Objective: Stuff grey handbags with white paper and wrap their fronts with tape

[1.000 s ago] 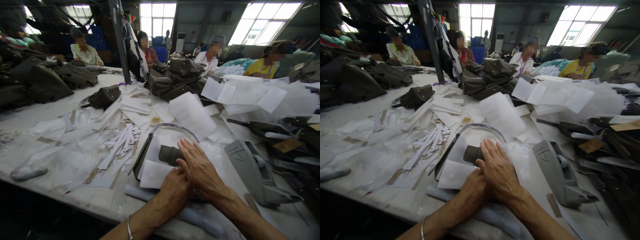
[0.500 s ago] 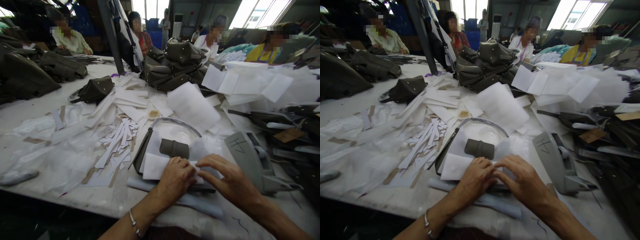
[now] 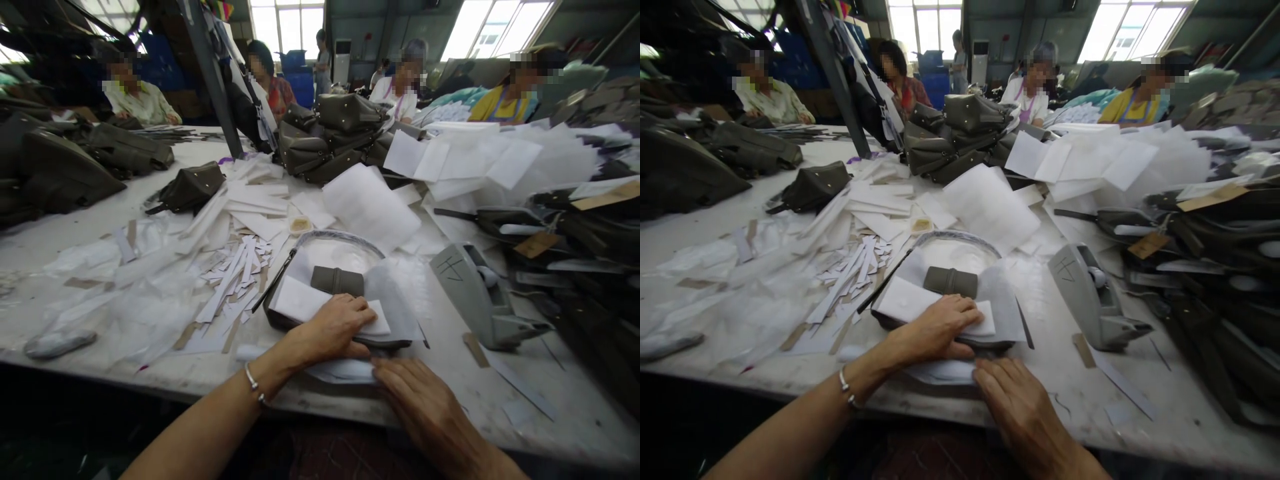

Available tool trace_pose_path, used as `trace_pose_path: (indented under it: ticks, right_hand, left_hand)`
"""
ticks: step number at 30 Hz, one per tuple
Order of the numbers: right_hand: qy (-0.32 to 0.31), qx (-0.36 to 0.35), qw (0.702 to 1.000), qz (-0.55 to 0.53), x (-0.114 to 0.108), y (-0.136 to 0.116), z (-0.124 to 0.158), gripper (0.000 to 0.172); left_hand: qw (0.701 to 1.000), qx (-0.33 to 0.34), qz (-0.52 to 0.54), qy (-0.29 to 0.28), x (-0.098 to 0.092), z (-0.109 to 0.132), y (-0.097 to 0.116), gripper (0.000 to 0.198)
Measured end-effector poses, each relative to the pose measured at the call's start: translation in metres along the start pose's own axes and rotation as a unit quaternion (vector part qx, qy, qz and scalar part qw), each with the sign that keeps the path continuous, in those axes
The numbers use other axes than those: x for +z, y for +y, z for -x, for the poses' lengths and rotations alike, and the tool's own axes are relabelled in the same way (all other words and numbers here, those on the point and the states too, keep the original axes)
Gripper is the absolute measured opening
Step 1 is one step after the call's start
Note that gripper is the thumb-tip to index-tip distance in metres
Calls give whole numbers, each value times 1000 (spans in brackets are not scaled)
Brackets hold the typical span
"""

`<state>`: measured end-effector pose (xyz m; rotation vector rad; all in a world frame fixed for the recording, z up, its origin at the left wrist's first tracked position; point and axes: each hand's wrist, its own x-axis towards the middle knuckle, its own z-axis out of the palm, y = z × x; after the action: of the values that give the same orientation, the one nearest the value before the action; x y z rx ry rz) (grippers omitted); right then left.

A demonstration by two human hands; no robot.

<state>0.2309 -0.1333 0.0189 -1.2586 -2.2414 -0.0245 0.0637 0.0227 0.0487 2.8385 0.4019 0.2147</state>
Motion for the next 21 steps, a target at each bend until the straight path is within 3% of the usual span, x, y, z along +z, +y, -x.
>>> trace_pose_path:
  ticks: [4, 10, 14, 18, 19, 21]
  right_hand:
    - [48, -45, 998, 21, -8, 7, -14, 24]
    - [127, -81, 985, 88, 18, 29, -17, 21]
    - [157, -72, 981, 88, 30, 28, -10, 23]
    - [163, -41, 982, 81, 22, 33, -7, 16]
    - [166, -23, 982, 90, 17, 36, -8, 19]
    - [146, 12, 983, 112, 7, 45, -11, 42]
  left_hand:
    - [998, 17, -38, -47, -19, -8, 0, 24]
    - [992, 23, -94, -82, -31, -14, 7, 16]
    - [992, -4, -120, -46, -15, -4, 19, 21]
    - [990, -61, -128, 24, 9, 4, 27, 8]
    - [988, -74, -131, 40, 13, 6, 28, 7]
    - [985, -83, -134, 63, 21, 7, 28, 8]
